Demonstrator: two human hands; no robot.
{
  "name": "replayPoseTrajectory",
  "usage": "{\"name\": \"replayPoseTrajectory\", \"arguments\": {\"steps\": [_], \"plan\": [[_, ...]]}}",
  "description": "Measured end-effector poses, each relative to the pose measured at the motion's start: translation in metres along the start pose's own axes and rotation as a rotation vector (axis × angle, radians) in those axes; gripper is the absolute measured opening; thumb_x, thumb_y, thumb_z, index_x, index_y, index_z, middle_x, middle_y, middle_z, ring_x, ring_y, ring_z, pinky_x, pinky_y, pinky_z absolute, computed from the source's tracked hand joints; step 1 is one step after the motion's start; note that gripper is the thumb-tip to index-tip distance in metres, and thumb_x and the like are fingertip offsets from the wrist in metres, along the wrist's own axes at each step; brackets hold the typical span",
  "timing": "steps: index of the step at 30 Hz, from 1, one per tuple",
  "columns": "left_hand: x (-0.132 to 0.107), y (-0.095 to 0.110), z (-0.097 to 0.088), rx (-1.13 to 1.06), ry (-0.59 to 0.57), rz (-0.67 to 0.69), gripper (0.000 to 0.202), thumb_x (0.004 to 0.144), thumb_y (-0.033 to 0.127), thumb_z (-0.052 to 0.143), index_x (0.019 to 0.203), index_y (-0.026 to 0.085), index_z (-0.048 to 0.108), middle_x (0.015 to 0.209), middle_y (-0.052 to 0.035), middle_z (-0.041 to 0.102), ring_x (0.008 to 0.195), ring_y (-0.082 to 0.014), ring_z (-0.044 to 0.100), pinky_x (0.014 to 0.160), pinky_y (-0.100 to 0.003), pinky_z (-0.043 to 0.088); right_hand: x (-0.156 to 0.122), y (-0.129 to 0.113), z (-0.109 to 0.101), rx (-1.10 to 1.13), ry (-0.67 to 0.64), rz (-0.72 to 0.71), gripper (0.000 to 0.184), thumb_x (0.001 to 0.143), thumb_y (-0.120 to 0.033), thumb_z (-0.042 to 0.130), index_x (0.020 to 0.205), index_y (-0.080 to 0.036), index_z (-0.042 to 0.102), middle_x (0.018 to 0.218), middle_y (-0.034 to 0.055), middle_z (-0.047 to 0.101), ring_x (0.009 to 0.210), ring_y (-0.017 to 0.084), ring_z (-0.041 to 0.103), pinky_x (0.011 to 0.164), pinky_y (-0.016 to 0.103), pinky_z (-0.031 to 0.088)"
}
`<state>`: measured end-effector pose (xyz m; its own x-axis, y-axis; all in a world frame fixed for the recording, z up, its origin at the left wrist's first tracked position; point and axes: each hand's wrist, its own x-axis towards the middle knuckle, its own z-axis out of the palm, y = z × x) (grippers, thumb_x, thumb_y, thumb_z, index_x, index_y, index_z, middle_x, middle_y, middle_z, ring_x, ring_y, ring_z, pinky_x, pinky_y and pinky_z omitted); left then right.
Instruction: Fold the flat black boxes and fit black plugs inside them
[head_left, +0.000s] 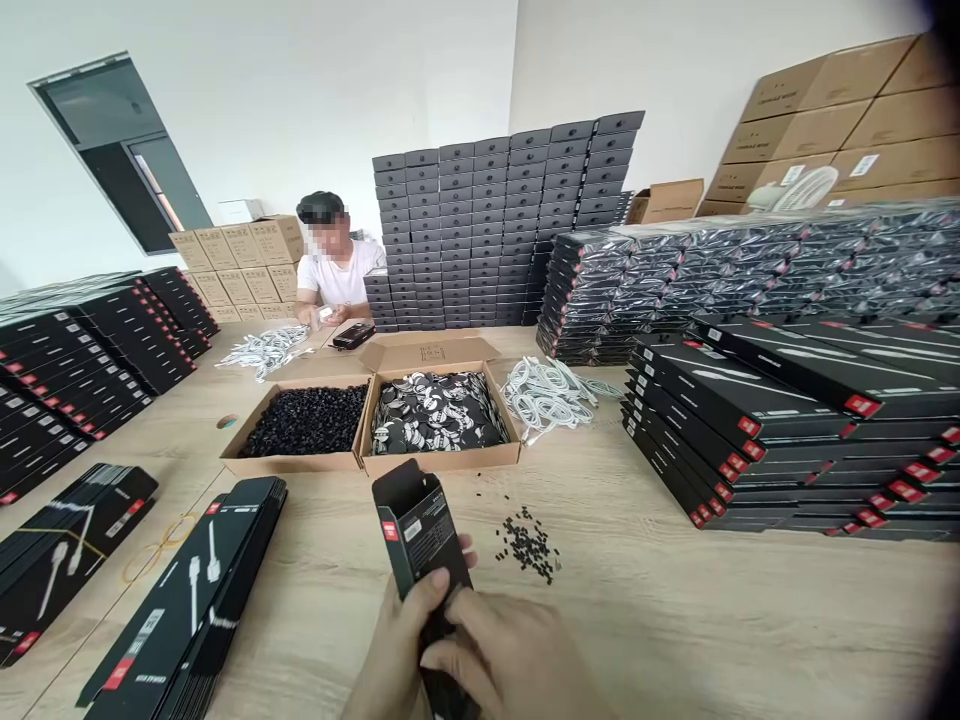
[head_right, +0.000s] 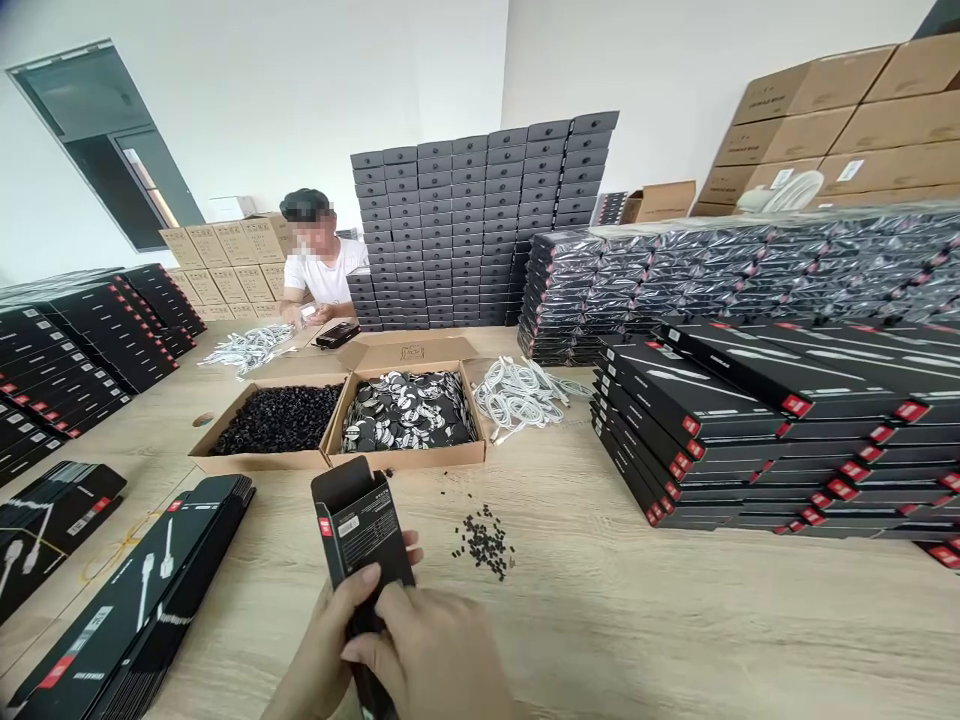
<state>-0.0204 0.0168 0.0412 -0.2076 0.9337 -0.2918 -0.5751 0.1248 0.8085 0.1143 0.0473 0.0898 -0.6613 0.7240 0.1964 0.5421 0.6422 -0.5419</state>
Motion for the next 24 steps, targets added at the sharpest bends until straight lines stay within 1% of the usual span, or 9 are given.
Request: {"name": "replayPoseTrajectory", "arguments": {"steps": [4, 6, 8, 10, 12, 14, 19, 21, 24], "plan": [[-0.007, 0.005, -0.012, -0.093, -0.049, -0.183, 0.044, 0.065, 0.031, 0.079, 0.103, 0.012, 0.07, 0.093, -0.0157, 0.078, 0.088, -0.0338, 0.072, 0.08, -0.043, 0.054, 0.016, 0.014, -0.016, 0.279, 0.172, 0.225, 0.02, 0.094, -0.039, 0.05, 0.109, -0.028, 0.058, 0.113, 0.0068, 0.065, 0.1, 0.025, 0.062, 0.073, 0.033, 0.049], [-0.006, 0.001, -0.012, -0.079, -0.055, -0.211, 0.046, 0.063, 0.032, 0.082, 0.102, 0.011, 0.07, 0.093, -0.0174, 0.077, 0.092, -0.0352, 0.071, 0.083, -0.044, 0.053, 0.025, 0.023, -0.019, 0.523, 0.109, 0.282, 0.026, 0.092, -0.042, 0.052, 0.115, -0.029, 0.052, 0.114, 0.007, 0.064, 0.098, 0.024, 0.062, 0.069, 0.033, 0.05], [-0.004, -0.006, -0.007, -0.049, 0.012, -0.119, 0.05, 0.064, 0.037, 0.083, 0.105, 0.012, 0.068, 0.098, -0.017, 0.077, 0.098, -0.0339, 0.07, 0.087, -0.041, 0.052, 0.031, 0.03, -0.015, 0.762, 0.022, 0.3, 0.026, 0.091, -0.04, 0.055, 0.113, -0.028, 0.048, 0.098, 0.0031, 0.068, 0.086, 0.021, 0.064, 0.07, 0.032, 0.05], [-0.003, -0.011, -0.004, 0.007, 0.123, 0.088, 0.064, 0.068, 0.041, 0.08, 0.125, 0.019, 0.058, 0.116, -0.014, 0.071, 0.103, -0.029, 0.068, 0.088, -0.035, 0.053, 0.033, 0.033, -0.007, 0.885, 0.052, 0.308, 0.03, 0.089, -0.039, 0.059, 0.112, -0.027, 0.045, 0.09, 0.0003, 0.068, 0.085, 0.019, 0.064, 0.079, 0.033, 0.049], [-0.002, -0.014, -0.004, 0.086, 0.175, 0.237, 0.078, 0.072, 0.042, 0.077, 0.14, 0.028, 0.04, 0.133, -0.0117, 0.061, 0.104, -0.0253, 0.067, 0.085, -0.032, 0.054, 0.032, 0.033, 0.001, 0.889, 0.112, 0.322, 0.03, 0.089, -0.04, 0.061, 0.111, -0.026, 0.047, 0.096, 0.0012, 0.068, 0.091, 0.02, 0.063, 0.085, 0.034, 0.047], [-0.003, -0.015, -0.008, 0.152, 0.148, 0.236, 0.078, 0.077, 0.043, 0.073, 0.143, 0.031, 0.035, 0.141, -0.0115, 0.054, 0.106, -0.0247, 0.066, 0.086, -0.032, 0.054, 0.029, 0.032, 0.007, 0.829, 0.133, 0.332, 0.026, 0.089, -0.043, 0.06, 0.107, -0.025, 0.053, 0.102, 0.0025, 0.066, 0.095, 0.021, 0.061, 0.085, 0.033, 0.046], [-0.013, -0.021, -0.018, 0.128, 0.064, 0.158, 0.061, 0.081, 0.043, 0.069, 0.135, 0.028, 0.047, 0.138, -0.0104, 0.056, 0.125, -0.0269, 0.055, 0.099, -0.033, 0.046, 0.016, 0.034, 0.015, 0.675, 0.089, 0.337, 0.026, 0.091, -0.047, 0.055, 0.091, -0.023, 0.064, 0.087, 0.0024, 0.062, 0.084, 0.021, 0.059, 0.074, 0.031, 0.044], [-0.018, -0.022, -0.018, 0.094, 0.039, 0.129, 0.056, 0.081, 0.044, 0.069, 0.131, 0.027, 0.05, 0.132, -0.0102, 0.06, 0.122, -0.027, 0.056, 0.098, -0.033, 0.046, 0.009, 0.036, 0.018, 0.646, 0.075, 0.33, 0.031, 0.091, -0.049, 0.053, 0.082, -0.022, 0.065, 0.082, 0.0026, 0.061, 0.08, 0.021, 0.058, 0.071, 0.031, 0.043], [-0.024, -0.017, -0.015, 0.097, -0.009, 0.084, 0.055, 0.082, 0.046, 0.067, 0.131, 0.028, 0.049, 0.119, -0.0093, 0.066, 0.108, -0.0255, 0.063, 0.091, -0.034, 0.049, -0.002, 0.036, 0.024, 0.685, 0.111, 0.393, 0.03, 0.091, -0.052, 0.053, 0.094, -0.024, 0.062, 0.091, 0.0037, 0.063, 0.089, 0.022, 0.059, 0.074, 0.03, 0.045]]}}
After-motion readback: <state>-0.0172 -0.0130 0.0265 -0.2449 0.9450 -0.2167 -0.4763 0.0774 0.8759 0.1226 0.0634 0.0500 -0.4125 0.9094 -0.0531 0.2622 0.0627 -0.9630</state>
